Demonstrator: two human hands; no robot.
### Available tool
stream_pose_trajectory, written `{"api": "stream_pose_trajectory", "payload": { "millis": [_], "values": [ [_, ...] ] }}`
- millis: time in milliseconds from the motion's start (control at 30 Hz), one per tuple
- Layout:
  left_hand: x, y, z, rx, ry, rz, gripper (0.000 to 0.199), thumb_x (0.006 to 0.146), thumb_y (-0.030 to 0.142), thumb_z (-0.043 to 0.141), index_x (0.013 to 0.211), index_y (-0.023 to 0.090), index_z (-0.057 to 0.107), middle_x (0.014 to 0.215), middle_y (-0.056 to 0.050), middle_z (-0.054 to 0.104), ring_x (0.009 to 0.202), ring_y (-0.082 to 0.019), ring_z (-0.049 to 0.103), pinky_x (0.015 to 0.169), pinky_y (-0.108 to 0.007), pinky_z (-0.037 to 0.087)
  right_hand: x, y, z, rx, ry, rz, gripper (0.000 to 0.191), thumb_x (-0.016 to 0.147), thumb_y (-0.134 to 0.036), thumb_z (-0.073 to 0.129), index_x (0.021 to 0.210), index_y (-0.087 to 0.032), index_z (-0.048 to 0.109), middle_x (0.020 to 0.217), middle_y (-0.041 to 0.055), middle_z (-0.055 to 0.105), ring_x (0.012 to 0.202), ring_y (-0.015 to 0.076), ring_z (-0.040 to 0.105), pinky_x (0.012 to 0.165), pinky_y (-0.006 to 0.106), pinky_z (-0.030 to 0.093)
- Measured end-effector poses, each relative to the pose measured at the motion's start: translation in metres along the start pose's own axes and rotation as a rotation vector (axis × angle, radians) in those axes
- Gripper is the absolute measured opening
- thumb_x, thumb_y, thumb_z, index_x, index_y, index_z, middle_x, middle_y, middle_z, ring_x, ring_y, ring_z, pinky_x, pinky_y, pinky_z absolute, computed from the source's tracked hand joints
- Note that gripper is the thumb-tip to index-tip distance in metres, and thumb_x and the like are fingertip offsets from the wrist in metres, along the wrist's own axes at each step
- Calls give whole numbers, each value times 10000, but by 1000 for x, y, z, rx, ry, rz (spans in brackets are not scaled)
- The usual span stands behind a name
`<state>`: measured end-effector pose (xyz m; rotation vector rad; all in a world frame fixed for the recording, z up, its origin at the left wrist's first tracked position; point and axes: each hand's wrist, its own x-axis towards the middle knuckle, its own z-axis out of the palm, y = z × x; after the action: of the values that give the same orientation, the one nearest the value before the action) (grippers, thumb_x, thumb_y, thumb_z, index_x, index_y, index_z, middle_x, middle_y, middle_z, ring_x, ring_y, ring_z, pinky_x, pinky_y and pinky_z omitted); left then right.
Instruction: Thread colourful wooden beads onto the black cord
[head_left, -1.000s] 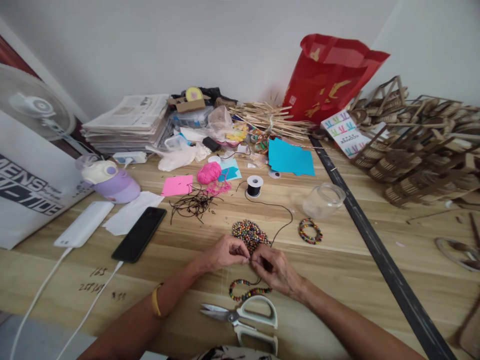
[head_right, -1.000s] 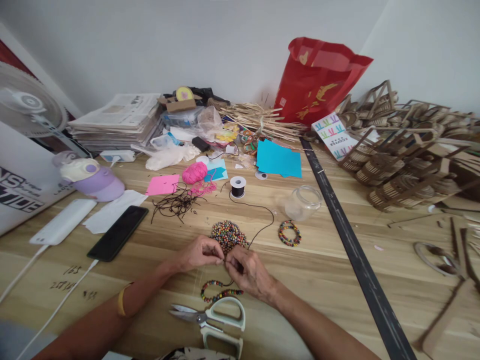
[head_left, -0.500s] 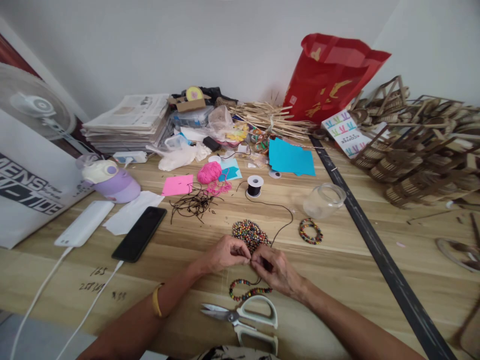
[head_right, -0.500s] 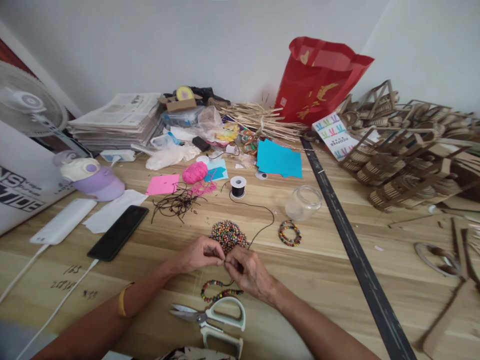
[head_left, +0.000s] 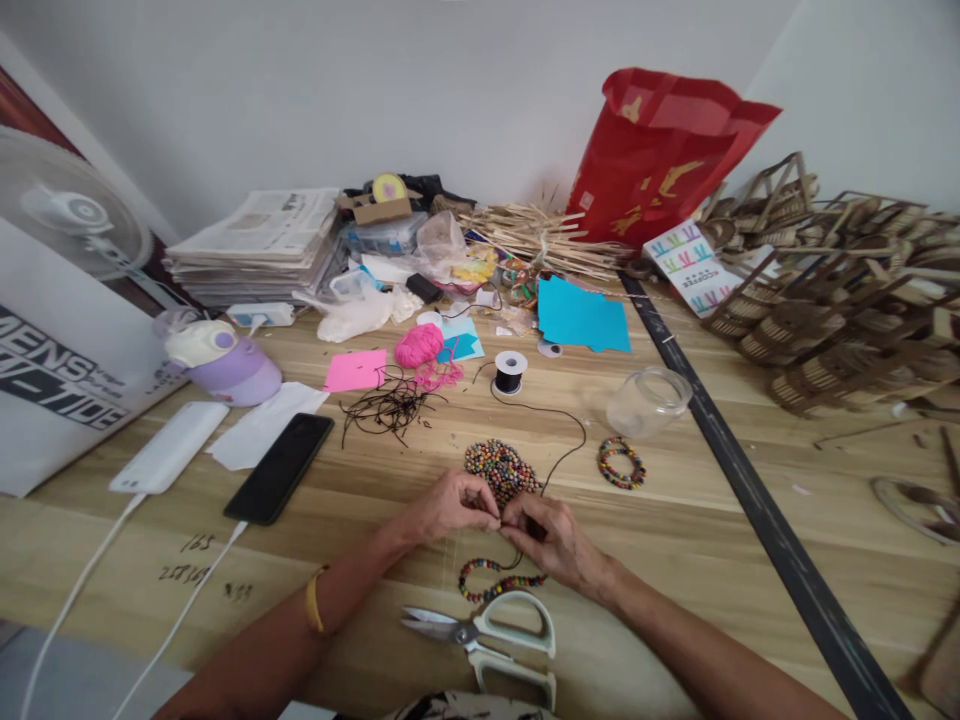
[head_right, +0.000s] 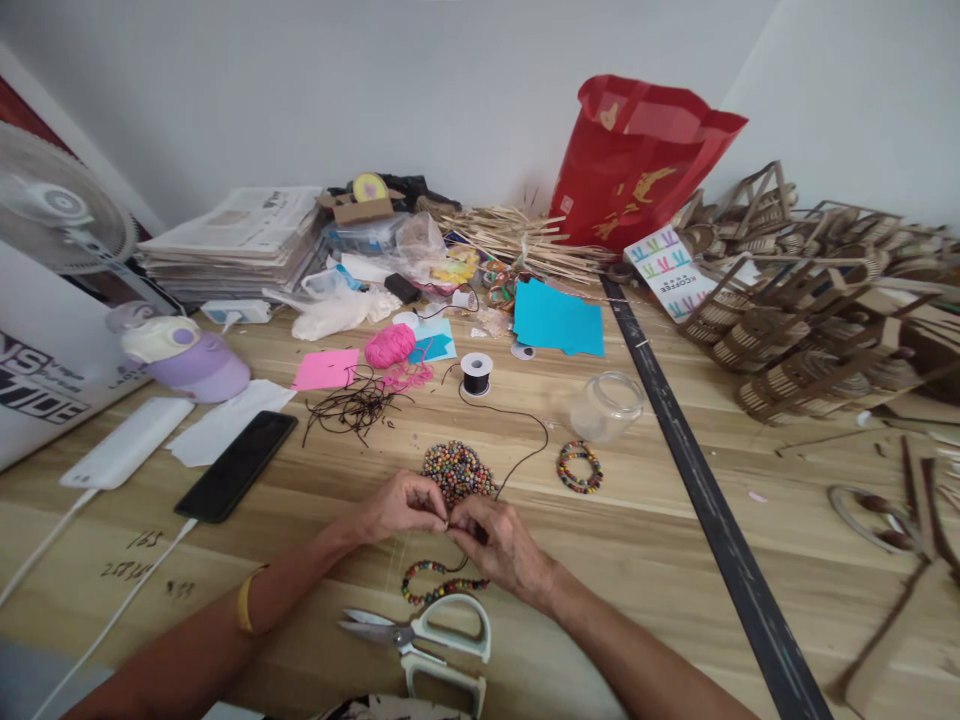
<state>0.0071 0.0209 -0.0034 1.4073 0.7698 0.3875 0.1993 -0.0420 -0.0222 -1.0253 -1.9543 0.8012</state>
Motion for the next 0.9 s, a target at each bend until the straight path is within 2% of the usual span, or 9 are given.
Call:
{"api": "stream_pose_trajectory", "payload": {
  "millis": [300, 533, 667, 900],
  "values": [
    [-3, 8, 2, 82, -19, 27, 183, 689, 281, 722, 712, 104, 683, 645, -24, 665, 607, -106, 559, 588, -203, 422, 1, -4, -2, 41, -24, 35, 132, 885, -291, 579, 829, -171, 576, 675, 3, 565, 556, 111, 498, 512, 212, 404],
    [-5, 12, 2, 120, -24, 43, 158, 692, 259, 707, 709, 106, 674, 681, -30, 669, 624, -108, 559, 612, -206, 423, 3, -10, -7, -6, -69, -42, 93, 895, -231, 552, 824, -176, 577, 732, 23, 534, 625, 130, 494, 552, 236, 397],
    [-5, 11, 3, 129, -19, 45, 165, 693, 272, 703, 715, 111, 675, 676, -25, 661, 616, -107, 554, 598, -204, 418, 2, -7, -5, 29, -52, -26, 90, 890, -259, 570, 871, -172, 583, 723, 20, 558, 583, 116, 488, 522, 221, 395],
    [-5, 14, 2, 248, 32, 63, 110, 701, 220, 669, 707, 110, 676, 686, -29, 662, 637, -119, 557, 607, -205, 426, -1, 1, -1, 15, 0, 8, 131, 900, -275, 562, 827, -171, 591, 699, 20, 593, 611, 124, 534, 555, 220, 433]
  ]
}}
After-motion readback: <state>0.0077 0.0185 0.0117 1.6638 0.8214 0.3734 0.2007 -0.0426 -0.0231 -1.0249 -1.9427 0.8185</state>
